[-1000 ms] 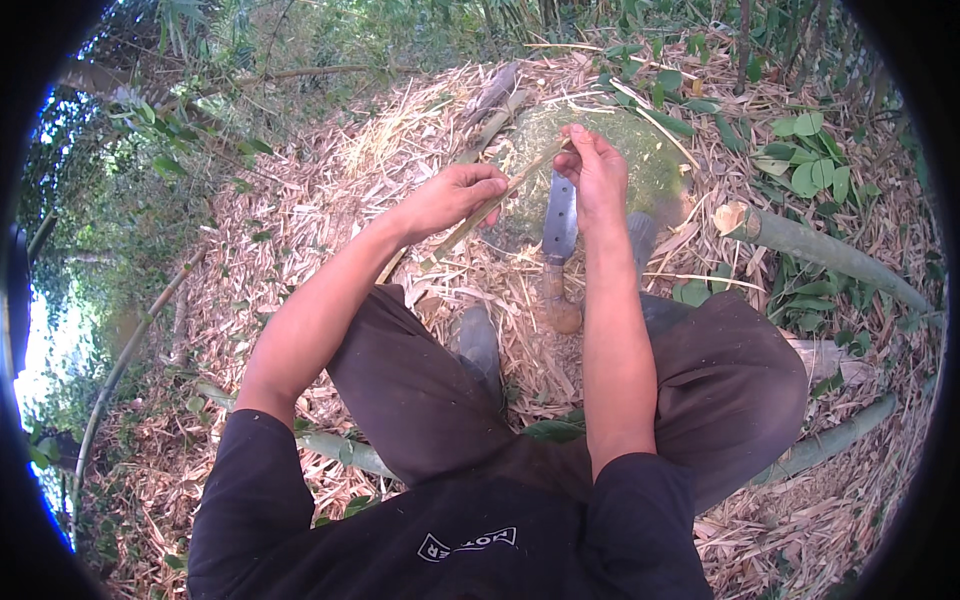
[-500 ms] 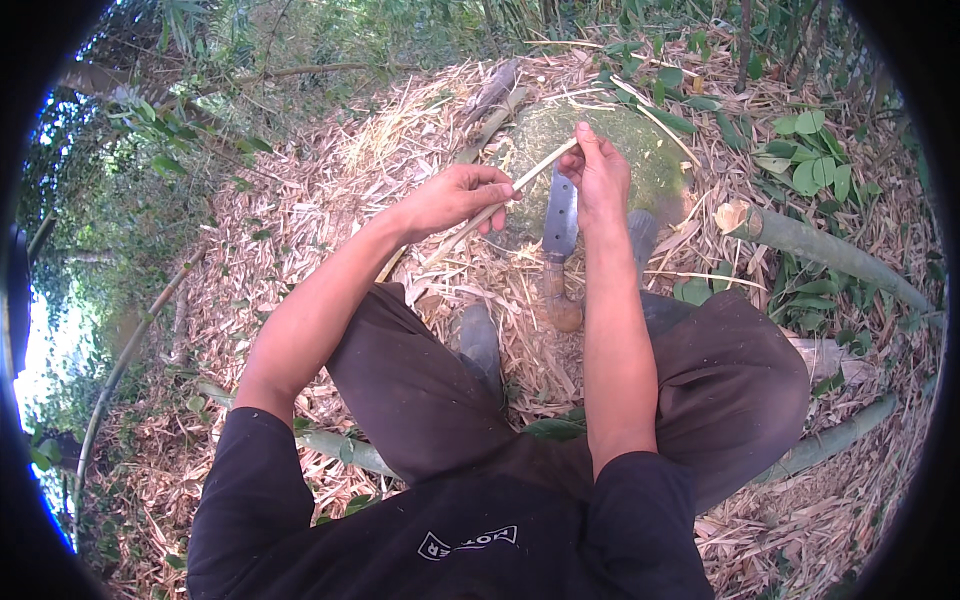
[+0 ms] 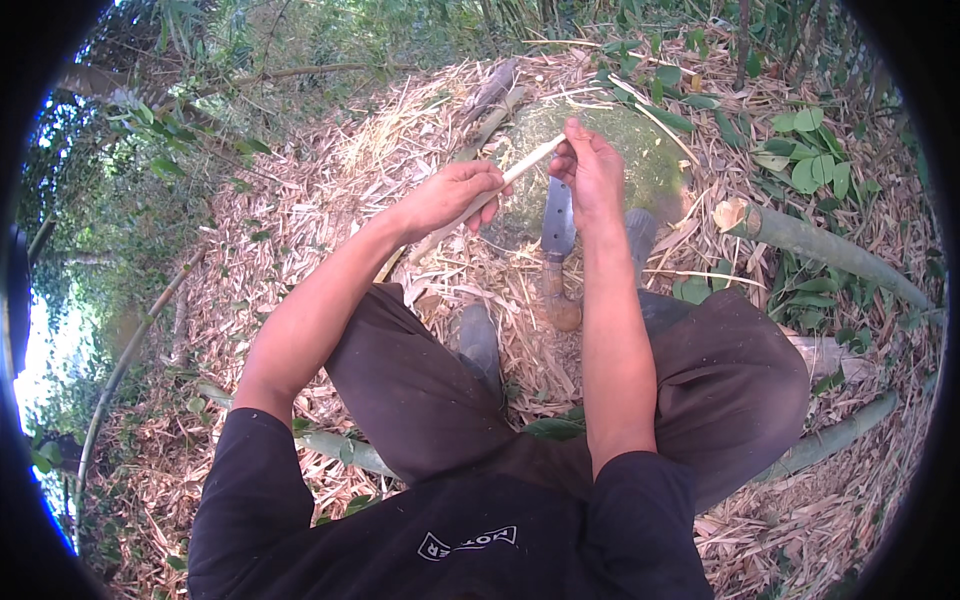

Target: The person sits on the forest floor and uses a large machete to shave thin strips from a piece of bamboo. They hold the bamboo against their leg and repeatedly scrape the blade along it to create fine shavings.

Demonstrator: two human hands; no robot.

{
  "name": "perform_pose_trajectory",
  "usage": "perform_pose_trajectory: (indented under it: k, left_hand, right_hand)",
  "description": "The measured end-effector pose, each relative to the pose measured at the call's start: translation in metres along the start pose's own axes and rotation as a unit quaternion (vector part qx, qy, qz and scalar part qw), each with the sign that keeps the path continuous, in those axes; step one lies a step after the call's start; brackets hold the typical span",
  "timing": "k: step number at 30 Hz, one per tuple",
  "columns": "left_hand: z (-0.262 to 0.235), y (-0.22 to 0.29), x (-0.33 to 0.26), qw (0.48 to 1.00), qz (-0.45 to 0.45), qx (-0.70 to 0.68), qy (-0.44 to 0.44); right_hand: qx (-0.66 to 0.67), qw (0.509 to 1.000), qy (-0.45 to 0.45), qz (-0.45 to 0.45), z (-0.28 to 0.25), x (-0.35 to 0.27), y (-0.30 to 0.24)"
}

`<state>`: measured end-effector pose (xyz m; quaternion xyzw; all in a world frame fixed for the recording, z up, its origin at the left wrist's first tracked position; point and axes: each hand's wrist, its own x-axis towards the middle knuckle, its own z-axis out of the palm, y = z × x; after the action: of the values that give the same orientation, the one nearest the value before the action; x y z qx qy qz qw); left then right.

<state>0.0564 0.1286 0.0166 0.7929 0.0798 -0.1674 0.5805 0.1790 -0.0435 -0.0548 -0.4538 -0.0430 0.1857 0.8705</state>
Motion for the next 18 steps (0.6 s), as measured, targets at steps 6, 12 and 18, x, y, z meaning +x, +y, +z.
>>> perform_pose_trajectory:
  k: [6,12,18]
  left_hand:
    - [0.004,0.000,-0.001,0.995,0.047,0.038,0.074]
    - [0.006,-0.004,0.002,0.975,0.117,0.134,0.134]
    - [0.012,0.013,-0.004,0.990,0.067,0.077,0.095]
  right_hand:
    - [-0.025,0.999,-0.023,0.015,0.008,-0.005,0.001]
    - [-0.046,0.998,-0.035,0.013,0.013,-0.008,0.001]
    - [-0.069,0.997,-0.031,0.001,0.012,-0.010,-0.002]
